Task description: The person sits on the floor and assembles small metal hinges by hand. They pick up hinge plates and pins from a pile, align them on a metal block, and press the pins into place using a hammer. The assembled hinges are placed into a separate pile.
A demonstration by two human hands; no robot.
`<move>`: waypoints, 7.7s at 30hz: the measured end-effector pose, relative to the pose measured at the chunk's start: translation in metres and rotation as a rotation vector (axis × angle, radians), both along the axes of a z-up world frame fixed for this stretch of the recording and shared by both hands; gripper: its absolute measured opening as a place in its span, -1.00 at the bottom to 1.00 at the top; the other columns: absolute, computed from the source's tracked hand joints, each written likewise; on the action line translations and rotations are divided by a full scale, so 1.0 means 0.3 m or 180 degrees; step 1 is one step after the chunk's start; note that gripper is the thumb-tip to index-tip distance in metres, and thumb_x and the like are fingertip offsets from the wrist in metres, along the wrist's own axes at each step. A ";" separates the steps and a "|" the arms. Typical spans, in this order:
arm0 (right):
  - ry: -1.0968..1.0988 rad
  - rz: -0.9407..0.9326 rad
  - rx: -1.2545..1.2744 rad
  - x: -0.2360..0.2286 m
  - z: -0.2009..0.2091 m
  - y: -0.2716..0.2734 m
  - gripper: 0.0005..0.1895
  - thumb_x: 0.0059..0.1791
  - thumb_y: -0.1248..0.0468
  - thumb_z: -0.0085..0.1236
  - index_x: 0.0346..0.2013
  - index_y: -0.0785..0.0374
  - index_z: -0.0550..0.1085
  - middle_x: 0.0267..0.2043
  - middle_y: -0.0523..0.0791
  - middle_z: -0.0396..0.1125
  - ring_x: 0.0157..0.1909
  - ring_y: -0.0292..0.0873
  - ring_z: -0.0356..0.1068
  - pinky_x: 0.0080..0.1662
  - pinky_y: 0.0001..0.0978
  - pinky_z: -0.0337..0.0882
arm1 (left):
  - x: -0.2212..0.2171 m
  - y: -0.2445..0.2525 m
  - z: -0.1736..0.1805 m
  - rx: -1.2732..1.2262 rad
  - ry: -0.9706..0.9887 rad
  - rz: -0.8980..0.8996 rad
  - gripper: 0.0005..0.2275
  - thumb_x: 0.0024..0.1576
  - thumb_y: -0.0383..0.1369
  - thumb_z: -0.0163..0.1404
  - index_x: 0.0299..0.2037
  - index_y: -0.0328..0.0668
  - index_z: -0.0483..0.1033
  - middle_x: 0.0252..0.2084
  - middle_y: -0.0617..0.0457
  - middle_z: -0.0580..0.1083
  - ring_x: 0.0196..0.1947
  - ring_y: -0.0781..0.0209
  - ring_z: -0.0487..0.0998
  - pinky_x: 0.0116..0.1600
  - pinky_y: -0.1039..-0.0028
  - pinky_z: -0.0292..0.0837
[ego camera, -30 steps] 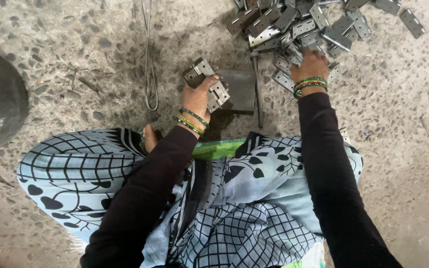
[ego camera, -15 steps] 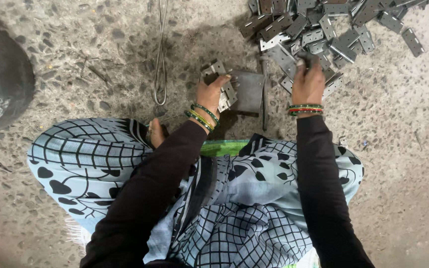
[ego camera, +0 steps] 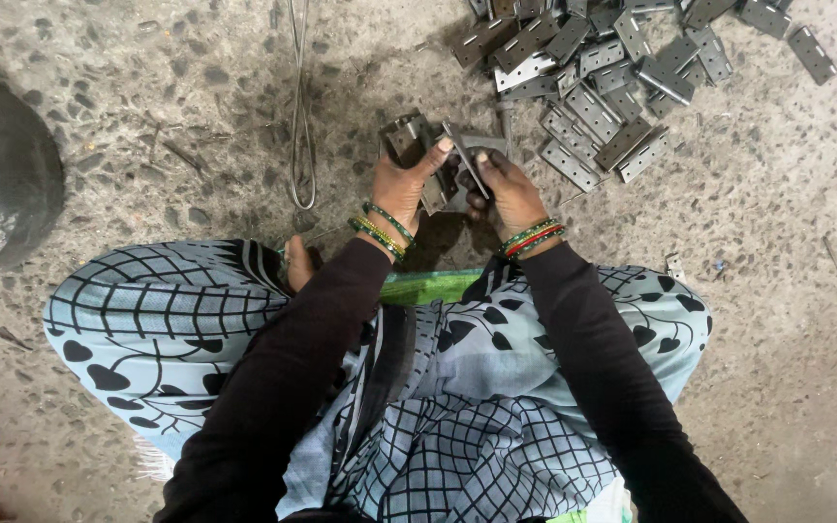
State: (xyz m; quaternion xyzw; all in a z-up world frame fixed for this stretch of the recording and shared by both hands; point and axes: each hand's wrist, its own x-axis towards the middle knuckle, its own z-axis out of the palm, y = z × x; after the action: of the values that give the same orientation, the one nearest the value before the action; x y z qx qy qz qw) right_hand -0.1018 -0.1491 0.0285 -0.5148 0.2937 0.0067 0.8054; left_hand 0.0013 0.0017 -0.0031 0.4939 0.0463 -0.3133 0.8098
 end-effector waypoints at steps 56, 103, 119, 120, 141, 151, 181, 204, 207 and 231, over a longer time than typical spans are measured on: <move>-0.0607 0.1851 -0.4822 0.009 0.153 -0.001 -0.55 0.11 0.03 0.08 0.13 0.29 0.51 0.10 0.14 0.35 0.04 0.13 0.45 0.07 -0.08 0.47 | 0.019 0.001 -0.006 0.0596 0.0249 0.0135 -0.70 -0.10 -0.33 0.36 -0.22 -0.24 0.61 -0.27 0.03 0.62 -0.27 0.17 0.65 -0.08 0.32 0.59; 0.0446 0.0455 -0.3752 0.029 0.049 -0.017 -0.56 0.15 0.06 -0.10 0.08 0.39 0.46 -0.15 0.11 0.45 -0.15 0.06 0.48 -0.05 -0.12 0.44 | 0.006 -0.033 -0.034 0.0731 -0.0184 -0.0004 -0.52 -0.09 -0.07 0.36 -0.12 -0.29 0.61 -0.13 -0.02 0.61 -0.12 0.17 0.62 0.02 0.33 0.52; 0.1797 0.0139 -0.6192 0.018 -0.243 -0.566 -0.37 -0.30 0.03 0.44 -0.11 0.38 0.50 -0.01 0.27 0.42 -0.03 0.41 0.43 -0.16 0.31 0.43 | 0.040 0.000 0.055 0.0626 0.1265 -0.0119 -0.08 -0.25 -0.11 0.44 0.22 -0.47 0.16 0.38 -0.42 0.18 0.45 -0.34 0.09 0.35 -0.43 -0.08; 0.2072 0.0192 -0.5947 0.002 -0.307 -0.613 -0.41 -0.26 0.03 0.42 -0.10 0.35 0.49 -0.03 0.23 0.43 0.00 0.38 0.42 -0.13 0.30 0.41 | 0.044 -0.003 0.054 0.0657 0.1189 -0.0128 -0.10 -0.30 -0.08 0.42 0.20 -0.42 0.22 0.35 -0.38 0.22 0.42 -0.32 0.13 0.32 -0.43 -0.05; 0.0305 -0.0254 -0.3921 0.011 -0.105 -0.116 -0.40 0.22 -0.07 -0.45 0.34 0.24 0.30 -0.20 -0.01 0.43 -0.26 -0.14 0.42 -0.22 -0.30 0.47 | 0.022 -0.008 -0.006 0.0714 0.0513 0.0239 -0.49 -0.23 -0.14 0.45 -0.19 -0.27 0.53 -0.22 -0.02 0.57 -0.20 0.17 0.61 -0.06 0.24 0.55; 0.0572 0.0463 -0.3114 -0.018 -0.230 -0.163 -0.08 0.11 -0.37 -0.39 0.23 0.44 0.37 0.13 0.24 0.39 0.17 0.19 0.39 0.18 -0.06 0.31 | 0.017 -0.002 -0.048 0.0930 0.0439 0.0128 -0.36 -0.25 -0.05 0.46 -0.15 -0.44 0.51 -0.17 -0.14 0.51 -0.13 -0.04 0.52 0.06 0.02 0.54; 0.0365 0.1005 -0.4406 0.069 0.161 0.013 -0.52 0.14 -0.03 0.01 0.10 0.29 0.55 -0.26 0.02 0.44 -0.29 -0.05 0.40 -0.15 -0.20 0.39 | 0.018 0.002 -0.104 0.0264 0.0935 -0.0070 -0.09 -0.27 -0.01 0.46 0.18 -0.43 0.25 0.15 -0.20 0.38 0.22 -0.13 0.36 0.24 -0.09 0.31; 0.3918 -0.0706 -0.3878 -0.248 -0.449 -1.082 -0.20 -0.16 -0.19 0.42 0.01 0.46 0.48 -0.04 0.17 0.45 0.05 0.11 0.48 0.08 -0.13 0.47 | 0.026 0.011 0.030 -0.0014 0.0579 0.0319 -0.74 -0.09 -0.46 0.33 -0.22 -0.28 0.58 -0.32 0.04 0.59 -0.37 0.22 0.62 -0.26 0.32 0.61; 0.4042 -0.0698 -0.3589 -0.266 -0.400 -1.059 -0.32 -0.15 -0.16 0.41 -0.11 0.43 0.57 -0.09 0.13 0.49 0.02 0.08 0.52 0.07 -0.13 0.49 | 0.020 0.012 0.019 0.0030 0.0624 0.0257 -0.75 -0.09 -0.46 0.33 -0.23 -0.29 0.59 -0.33 0.03 0.59 -0.39 0.21 0.62 -0.27 0.32 0.61; -0.1306 -0.0461 -0.5946 -0.018 0.037 -0.259 -0.53 0.16 0.47 0.12 0.38 0.16 0.41 0.14 0.05 0.28 0.15 0.03 0.43 0.11 -0.20 0.67 | 0.022 -0.004 -0.011 0.0356 0.0434 0.0522 -0.77 -0.12 -0.43 0.36 -0.32 -0.26 0.59 -0.36 0.05 0.57 -0.42 0.24 0.55 -0.30 0.33 0.49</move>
State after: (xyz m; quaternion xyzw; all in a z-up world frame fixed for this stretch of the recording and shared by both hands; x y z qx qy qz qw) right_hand -0.1073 -0.2268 0.0396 -0.9208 0.0648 -0.3702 0.1040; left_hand 0.0081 0.0004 -0.0066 0.5104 0.1589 -0.2759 0.7988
